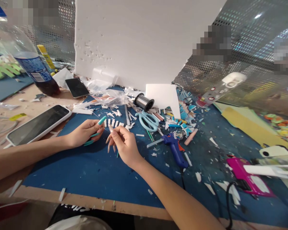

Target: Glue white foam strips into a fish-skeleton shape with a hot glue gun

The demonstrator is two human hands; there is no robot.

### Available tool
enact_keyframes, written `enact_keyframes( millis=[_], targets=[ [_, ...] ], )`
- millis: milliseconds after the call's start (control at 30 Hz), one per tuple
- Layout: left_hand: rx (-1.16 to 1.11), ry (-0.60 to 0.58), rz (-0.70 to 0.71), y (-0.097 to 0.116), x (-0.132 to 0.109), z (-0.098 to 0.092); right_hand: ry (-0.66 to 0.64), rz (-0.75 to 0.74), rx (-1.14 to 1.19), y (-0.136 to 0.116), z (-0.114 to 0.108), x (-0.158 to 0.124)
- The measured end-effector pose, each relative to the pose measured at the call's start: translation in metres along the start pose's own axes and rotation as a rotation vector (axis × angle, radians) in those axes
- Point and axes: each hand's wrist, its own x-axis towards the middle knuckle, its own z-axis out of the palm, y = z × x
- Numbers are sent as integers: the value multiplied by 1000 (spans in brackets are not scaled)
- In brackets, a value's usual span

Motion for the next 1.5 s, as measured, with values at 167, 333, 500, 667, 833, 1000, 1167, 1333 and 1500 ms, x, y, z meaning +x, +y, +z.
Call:
enact_keyframes(
  millis=[167,333,500,667,833,1000,1167,1333,1500],
  targets=[
    [292,-1,11,2,-3,1,68,6,-40,-1,0,-1],
    [645,76,122,7,-6,3,152,-8,-62,-3,-4,1],
    [889,191,211,6,-7,4,174,-11,-58,-5,-6,2],
    [909,249,154,5,-7,4,158,6,-58,-4,-5,3],
    [476,166,62,5,-5,4,139,20,-20,-3,-5,3],
    [119,11,-82,9,-5,8,78,11,-15,-5,-3,-1],
    [43,6,-102,8,-2,5,34,16,-1,-8,-1,-3],
    [-46,-5,-113,9,1,2,8,16,22,-6,-1,-3],
    [-109,-48,-75,7,2,0,19,2,-6,-2,-1,-3]
  ],
)
